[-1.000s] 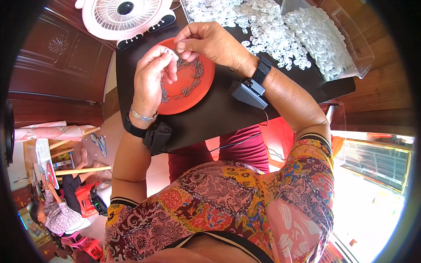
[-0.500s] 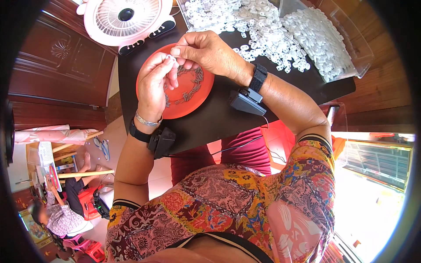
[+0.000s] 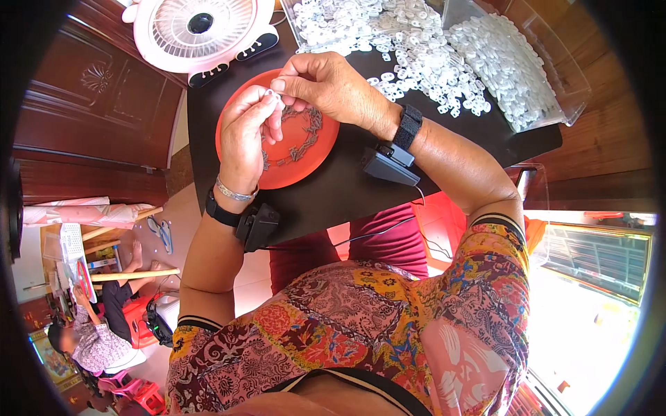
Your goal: Manually inserting small metal pins into plastic components at a workbench.
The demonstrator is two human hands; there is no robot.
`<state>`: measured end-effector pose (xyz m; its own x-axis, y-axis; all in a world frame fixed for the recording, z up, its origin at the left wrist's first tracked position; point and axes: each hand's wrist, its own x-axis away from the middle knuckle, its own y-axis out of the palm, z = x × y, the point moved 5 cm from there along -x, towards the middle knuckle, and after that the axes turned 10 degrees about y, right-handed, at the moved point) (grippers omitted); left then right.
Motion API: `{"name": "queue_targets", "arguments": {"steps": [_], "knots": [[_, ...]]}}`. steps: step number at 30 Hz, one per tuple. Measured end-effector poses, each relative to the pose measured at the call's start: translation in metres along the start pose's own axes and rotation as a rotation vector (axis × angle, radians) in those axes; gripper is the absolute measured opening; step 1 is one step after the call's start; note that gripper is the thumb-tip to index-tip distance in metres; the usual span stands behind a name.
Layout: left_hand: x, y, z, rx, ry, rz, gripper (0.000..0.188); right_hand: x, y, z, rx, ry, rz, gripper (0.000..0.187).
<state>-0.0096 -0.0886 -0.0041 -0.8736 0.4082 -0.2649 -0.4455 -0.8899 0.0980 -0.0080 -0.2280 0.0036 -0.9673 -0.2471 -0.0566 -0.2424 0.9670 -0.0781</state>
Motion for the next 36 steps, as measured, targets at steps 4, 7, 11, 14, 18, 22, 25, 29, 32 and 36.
{"name": "queue_targets", "arguments": {"steps": [4,7,11,14,18,22,25,29,32,36], "knots": [[0.002,0.002,-0.003,-0.016,0.017,0.009,0.020,0.002,0.004,-0.003,0.083,-0.028,0.007,0.021],[0.004,0.004,-0.005,-0.025,0.036,0.022,0.020,0.004,0.003,-0.007,0.187,-0.071,0.027,0.021],[0.003,0.004,-0.006,0.016,0.053,0.025,0.018,0.004,0.004,-0.006,0.204,-0.173,0.053,0.023],[0.001,0.003,-0.003,0.027,-0.001,-0.003,0.019,0.002,-0.002,-0.005,0.345,-0.110,0.043,0.024],[-0.001,0.000,-0.006,-0.089,-0.106,-0.110,0.021,0.003,-0.010,-0.014,0.524,-0.072,-0.050,0.029],[-0.001,0.002,0.000,-0.058,-0.097,-0.119,0.022,0.003,-0.070,-0.030,0.920,-0.124,0.149,0.021],[-0.003,0.000,0.000,-0.067,-0.097,-0.105,0.022,0.008,-0.116,-0.025,1.179,-0.107,0.162,0.017],[-0.003,0.001,-0.002,-0.074,-0.096,-0.114,0.022,0.006,-0.135,-0.004,1.206,0.160,0.105,0.019],[-0.002,0.000,-0.002,-0.088,-0.091,-0.119,0.022,0.004,-0.131,0.008,1.234,0.153,0.064,0.019],[-0.002,0.000,-0.002,-0.089,-0.086,-0.114,0.022,0.002,-0.129,0.014,1.217,0.197,0.019,0.018]]}}
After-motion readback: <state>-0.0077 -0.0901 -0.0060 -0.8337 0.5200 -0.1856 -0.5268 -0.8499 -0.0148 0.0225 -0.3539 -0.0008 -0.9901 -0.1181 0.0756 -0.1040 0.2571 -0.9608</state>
